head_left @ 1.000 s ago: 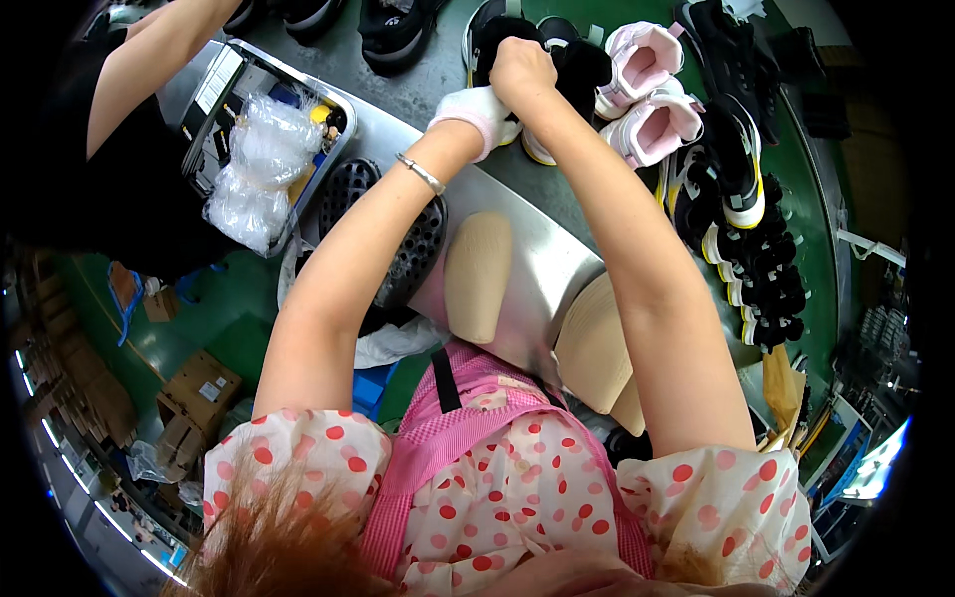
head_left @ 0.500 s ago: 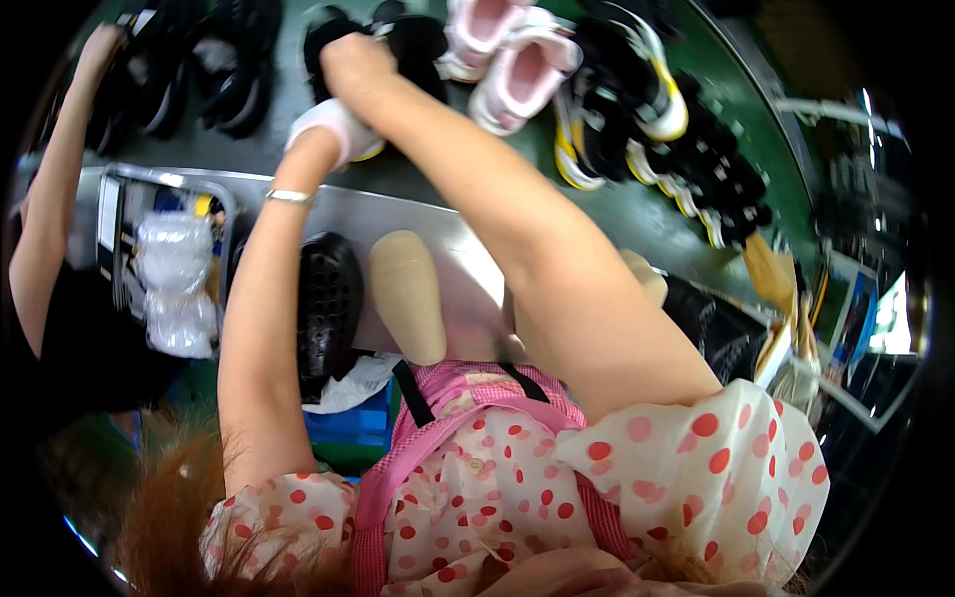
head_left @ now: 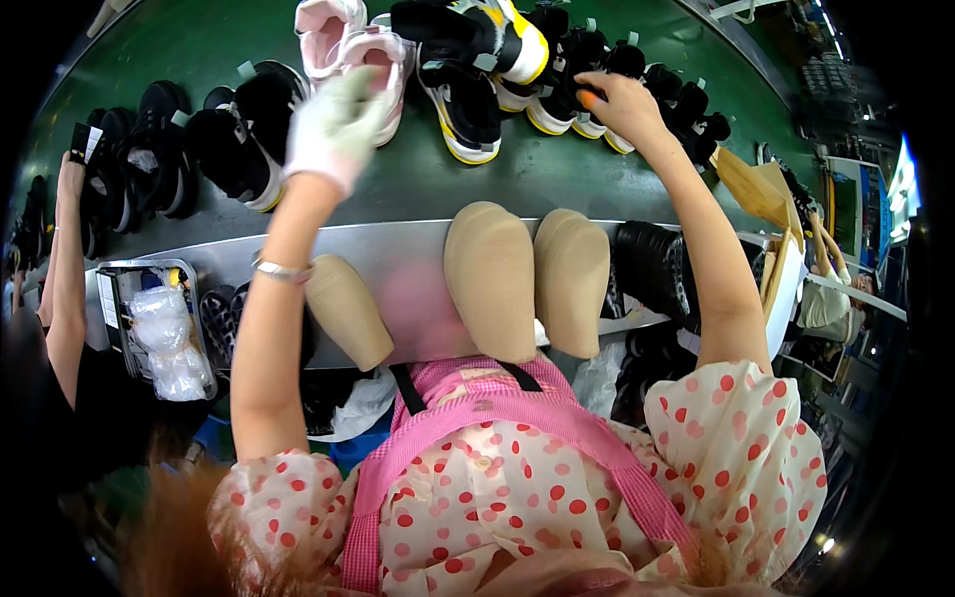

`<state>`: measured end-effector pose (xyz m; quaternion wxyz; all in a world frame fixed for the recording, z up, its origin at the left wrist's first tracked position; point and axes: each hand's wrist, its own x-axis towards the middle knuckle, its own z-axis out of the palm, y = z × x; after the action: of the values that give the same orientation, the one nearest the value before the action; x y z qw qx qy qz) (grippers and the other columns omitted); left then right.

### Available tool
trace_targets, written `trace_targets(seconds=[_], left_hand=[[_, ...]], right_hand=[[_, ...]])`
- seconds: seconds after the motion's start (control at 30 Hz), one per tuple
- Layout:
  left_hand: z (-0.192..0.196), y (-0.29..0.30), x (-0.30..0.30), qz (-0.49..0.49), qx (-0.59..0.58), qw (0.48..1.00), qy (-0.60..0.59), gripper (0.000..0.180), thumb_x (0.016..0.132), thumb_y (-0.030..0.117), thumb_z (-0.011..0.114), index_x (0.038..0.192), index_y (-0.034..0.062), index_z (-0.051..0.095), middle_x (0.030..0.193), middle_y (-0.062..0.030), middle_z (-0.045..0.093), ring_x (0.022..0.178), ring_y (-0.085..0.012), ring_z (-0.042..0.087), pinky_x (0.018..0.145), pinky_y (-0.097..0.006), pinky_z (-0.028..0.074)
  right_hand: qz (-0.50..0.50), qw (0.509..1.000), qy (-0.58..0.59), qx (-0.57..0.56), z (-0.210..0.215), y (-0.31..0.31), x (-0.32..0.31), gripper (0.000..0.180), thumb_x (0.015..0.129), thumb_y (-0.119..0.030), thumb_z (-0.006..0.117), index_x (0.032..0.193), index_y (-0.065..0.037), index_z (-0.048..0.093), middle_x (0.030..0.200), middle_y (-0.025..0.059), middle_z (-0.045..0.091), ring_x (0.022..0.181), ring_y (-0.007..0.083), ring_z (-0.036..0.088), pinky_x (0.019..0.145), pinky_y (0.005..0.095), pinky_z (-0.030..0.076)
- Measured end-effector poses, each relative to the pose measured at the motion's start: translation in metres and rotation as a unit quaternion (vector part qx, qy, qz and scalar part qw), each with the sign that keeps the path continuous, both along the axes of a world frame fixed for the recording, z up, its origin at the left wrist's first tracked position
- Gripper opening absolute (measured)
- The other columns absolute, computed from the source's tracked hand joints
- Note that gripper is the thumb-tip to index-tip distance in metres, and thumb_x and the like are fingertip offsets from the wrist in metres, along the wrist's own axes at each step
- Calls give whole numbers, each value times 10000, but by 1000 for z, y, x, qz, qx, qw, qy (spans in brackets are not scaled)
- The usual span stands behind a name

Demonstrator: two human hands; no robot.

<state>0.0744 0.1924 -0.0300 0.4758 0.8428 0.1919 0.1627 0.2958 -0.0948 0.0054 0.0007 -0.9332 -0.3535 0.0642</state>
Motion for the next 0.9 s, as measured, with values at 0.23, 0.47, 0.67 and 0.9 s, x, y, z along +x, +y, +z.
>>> trace_targets(seconds=[0.23, 0.47, 0.67, 0.9], left_hand=[[-44, -64, 91, -4, -46, 998, 47, 760, 761, 374, 754, 1385, 53, 462, 1161, -167, 657, 1069, -276, 635, 927, -324, 480], [-28, -84, 115, 62, -184, 975, 107, 477, 786, 281, 773, 1164, 23, 638, 1029, -58, 689, 937, -119, 631, 864, -263, 489], [-44, -118, 138, 26, 48, 993, 106, 535, 780, 383, 727, 1172, 29, 648, 1035, -133, 701, 910, -220, 668, 814, -326, 513], [-31, -237, 215, -114, 361, 914, 146, 314, 787, 300, 661, 1063, 151, 692, 1110, -208, 595, 1011, -361, 580, 861, -465, 486]], right_hand=[[5, 996, 90, 2, -75, 34, 16, 704, 760, -515, 686, 1382, -246, 494, 1159, 165, 641, 1054, 323, 626, 883, 405, 512], [23, 994, 105, 11, -92, 31, 47, 558, 771, -529, 699, 1231, -217, 652, 1097, 77, 692, 1051, 263, 646, 881, 399, 523], [76, 995, 36, -49, -89, -77, 82, 605, 792, -550, 681, 1262, -173, 623, 1090, 101, 687, 1036, 266, 648, 866, 404, 527], [-27, 992, -6, -127, -85, -234, 133, 606, 785, -566, 678, 1249, -179, 635, 964, 167, 691, 929, 322, 659, 791, 420, 522]])
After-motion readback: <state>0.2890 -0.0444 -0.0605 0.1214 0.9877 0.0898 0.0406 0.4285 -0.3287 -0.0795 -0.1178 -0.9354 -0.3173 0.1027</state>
